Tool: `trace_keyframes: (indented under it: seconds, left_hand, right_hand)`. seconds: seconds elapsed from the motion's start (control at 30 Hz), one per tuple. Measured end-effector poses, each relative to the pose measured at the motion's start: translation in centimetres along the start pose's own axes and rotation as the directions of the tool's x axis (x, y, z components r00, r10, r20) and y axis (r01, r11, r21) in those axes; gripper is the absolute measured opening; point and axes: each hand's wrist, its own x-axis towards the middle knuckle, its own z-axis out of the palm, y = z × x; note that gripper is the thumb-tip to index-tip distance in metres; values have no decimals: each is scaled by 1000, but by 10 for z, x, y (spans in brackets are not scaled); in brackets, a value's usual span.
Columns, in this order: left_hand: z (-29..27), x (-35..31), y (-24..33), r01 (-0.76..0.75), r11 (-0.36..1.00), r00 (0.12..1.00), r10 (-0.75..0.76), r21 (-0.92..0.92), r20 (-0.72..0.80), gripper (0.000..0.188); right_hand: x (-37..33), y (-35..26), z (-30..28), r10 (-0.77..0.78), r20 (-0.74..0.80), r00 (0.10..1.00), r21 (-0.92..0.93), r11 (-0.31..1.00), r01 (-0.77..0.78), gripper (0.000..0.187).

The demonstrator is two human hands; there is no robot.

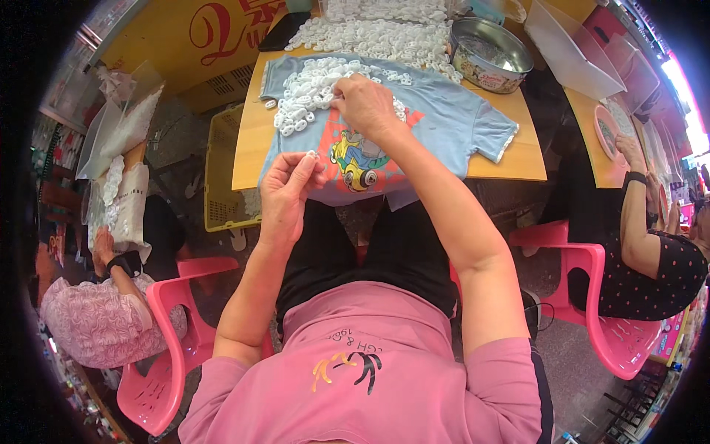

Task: Attaching small white plastic decorative fasteners to a grey t-shirt.

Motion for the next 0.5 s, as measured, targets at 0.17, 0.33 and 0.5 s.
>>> trace_keyframes:
  seconds: [0.17, 0.33, 0.5]
  left_hand:
    - [-5, 2, -1, -6, 1000, 1000, 6, 5, 4, 12]
    - [-2, 1, 0, 13, 1000, 999, -12, -24, 40, 12]
    - [16, -3, 5, -57, 995, 996, 62, -84, 66, 10]
  right_hand:
    - [-7, 3, -11, -103, 45, 994, -25, 994, 104, 23]
    - [-27, 10, -33, -111, 58, 992, 194, 976, 97, 21]
    - [-58, 1, -47, 83, 232, 969, 703, 674, -226, 20]
